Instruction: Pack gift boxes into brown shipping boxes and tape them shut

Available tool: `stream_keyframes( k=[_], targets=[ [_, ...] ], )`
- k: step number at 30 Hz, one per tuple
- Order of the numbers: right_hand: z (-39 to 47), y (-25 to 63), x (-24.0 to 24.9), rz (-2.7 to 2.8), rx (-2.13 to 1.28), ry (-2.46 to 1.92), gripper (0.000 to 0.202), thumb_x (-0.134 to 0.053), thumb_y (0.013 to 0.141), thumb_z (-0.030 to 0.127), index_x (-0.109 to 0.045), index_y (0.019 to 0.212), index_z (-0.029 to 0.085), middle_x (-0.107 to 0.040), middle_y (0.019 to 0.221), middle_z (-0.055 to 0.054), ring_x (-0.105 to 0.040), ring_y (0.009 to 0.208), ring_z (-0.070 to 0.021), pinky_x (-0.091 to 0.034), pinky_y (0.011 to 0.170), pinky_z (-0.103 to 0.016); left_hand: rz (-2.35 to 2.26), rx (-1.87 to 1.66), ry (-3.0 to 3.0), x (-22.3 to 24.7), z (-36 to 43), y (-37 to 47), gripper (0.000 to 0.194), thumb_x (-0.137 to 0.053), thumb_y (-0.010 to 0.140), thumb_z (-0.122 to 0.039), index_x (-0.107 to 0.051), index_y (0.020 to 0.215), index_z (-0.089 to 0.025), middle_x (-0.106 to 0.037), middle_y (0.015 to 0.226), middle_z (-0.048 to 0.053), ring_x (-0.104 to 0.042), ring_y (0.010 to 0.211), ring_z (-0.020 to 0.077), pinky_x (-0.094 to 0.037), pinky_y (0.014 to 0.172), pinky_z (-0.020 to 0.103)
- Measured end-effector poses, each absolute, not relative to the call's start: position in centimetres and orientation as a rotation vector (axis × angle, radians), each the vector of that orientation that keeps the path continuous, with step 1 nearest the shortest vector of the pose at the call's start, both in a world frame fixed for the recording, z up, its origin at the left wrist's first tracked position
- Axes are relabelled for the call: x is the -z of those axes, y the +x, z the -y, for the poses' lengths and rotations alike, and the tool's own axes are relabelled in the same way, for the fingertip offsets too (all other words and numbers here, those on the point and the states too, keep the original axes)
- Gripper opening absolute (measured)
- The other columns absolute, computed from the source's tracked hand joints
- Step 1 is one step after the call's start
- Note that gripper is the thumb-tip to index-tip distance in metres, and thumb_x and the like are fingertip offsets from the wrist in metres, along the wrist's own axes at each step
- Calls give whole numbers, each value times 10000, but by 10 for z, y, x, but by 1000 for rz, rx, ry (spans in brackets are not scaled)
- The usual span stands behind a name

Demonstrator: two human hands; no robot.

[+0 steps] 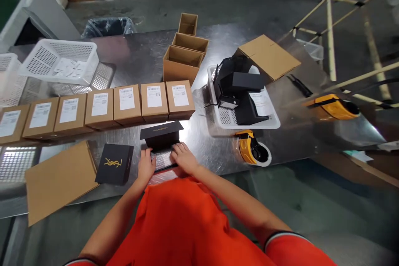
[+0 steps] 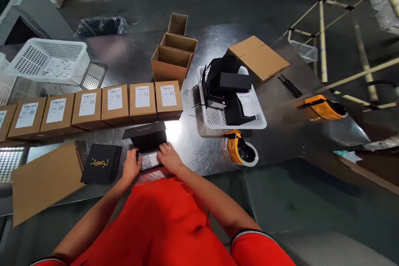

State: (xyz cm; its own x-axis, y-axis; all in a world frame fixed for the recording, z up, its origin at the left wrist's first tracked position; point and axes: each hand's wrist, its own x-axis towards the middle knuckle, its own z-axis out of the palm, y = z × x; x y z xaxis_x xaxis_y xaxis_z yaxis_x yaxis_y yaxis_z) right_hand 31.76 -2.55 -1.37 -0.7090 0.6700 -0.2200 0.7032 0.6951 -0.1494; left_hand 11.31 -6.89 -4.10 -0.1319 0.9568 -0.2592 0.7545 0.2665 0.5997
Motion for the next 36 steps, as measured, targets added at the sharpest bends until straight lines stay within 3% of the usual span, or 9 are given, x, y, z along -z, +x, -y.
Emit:
stream_keyframes(
  k=[3, 7, 14, 18, 22, 25, 27, 29, 36],
  targets=[
    [27, 305, 23, -2757, 456, 999, 264, -528, 922, 241, -598, 1157, 144, -520, 1347, -158, -488, 1198, -286, -371, 1008, -425, -1907, -447, 1545, 45, 74, 113, 379, -498, 824, -183, -519, 1202, -186, -536, 1185, 136, -600, 1046, 281, -504, 899, 443],
    [15, 289, 30, -2736, 535, 864, 236, -559, 896, 234, -581, 1120, 163, -621, 1151, -119, -561, 1074, -269, -417, 921, -423, -1891, -464, 1549, 48, 73, 110, 409, -459, 832, -156, -520, 1233, -204, -561, 1199, 122, -587, 1109, 263, -494, 946, 423],
    [0, 291, 32, -2646, 755, 831, 516, -750, 703, 230, -530, 1159, 129, -605, 1133, -135, -590, 988, -255, -427, 867, -362, -1911, -477, 1512, 53, 81, 117, 509, -371, 883, -173, -413, 1389, -162, -553, 1314, 172, -589, 1160, 268, -490, 955, 419],
    [5, 300, 37, -2702, 931, 974, 460, -716, 724, 245, -545, 1140, 146, -611, 1146, -114, -564, 1038, -260, -399, 923, -372, -1871, -526, 1382, 51, 88, 115, 618, -383, 900, -235, -223, 1487, -124, -564, 1321, 201, -605, 1147, 256, -495, 949, 410],
    [11, 315, 41, -2719, 1017, 1089, 390, -666, 768, 258, -563, 1132, 165, -623, 1163, -103, -566, 1052, -263, -398, 928, -381, -2100, -570, 1485, 26, 89, 73, 617, -448, 880, -323, -308, 1448, -127, -488, 1402, 223, -463, 1313, 311, -396, 1060, 483],
    [14, 331, 42, -2752, 1059, 1093, 388, -632, 818, 367, -574, 1142, 162, -617, 1206, -119, -559, 1077, -269, -389, 952, -390, -2491, -386, 1359, 8, 87, 26, 905, -588, 780, -518, -193, 1494, -126, -319, 1502, 283, -301, 1399, 415, -296, 1075, 618],
    [18, 343, 43, -2754, 1047, 1083, 517, -640, 798, 485, -568, 1181, 146, -594, 1258, -145, -545, 1105, -288, -375, 979, -412, -2549, -111, 1215, 4, 87, 2, 1134, -663, 659, -631, -121, 1512, -115, -273, 1500, 331, -274, 1389, 479, -279, 1030, 683],
    [24, 354, 44, -2747, 975, 1060, 686, -684, 727, 535, -537, 1254, 123, -540, 1335, -180, -506, 1168, -324, -338, 1023, -455, -2523, 107, 1177, 9, 89, -10, 1209, -670, 598, -692, -121, 1516, -126, -279, 1481, 350, -300, 1360, 509, -287, 1001, 686],
    [37, 390, 46, -2648, 803, 1179, 867, -674, 681, 259, -337, 1465, 109, -442, 1450, -187, -410, 1285, -319, -239, 1104, -482, -2485, 367, 1548, 29, 91, 16, 1054, -594, 702, -614, -107, 1523, -169, -299, 1455, 322, -371, 1313, 469, -303, 996, 573]
  ],
)
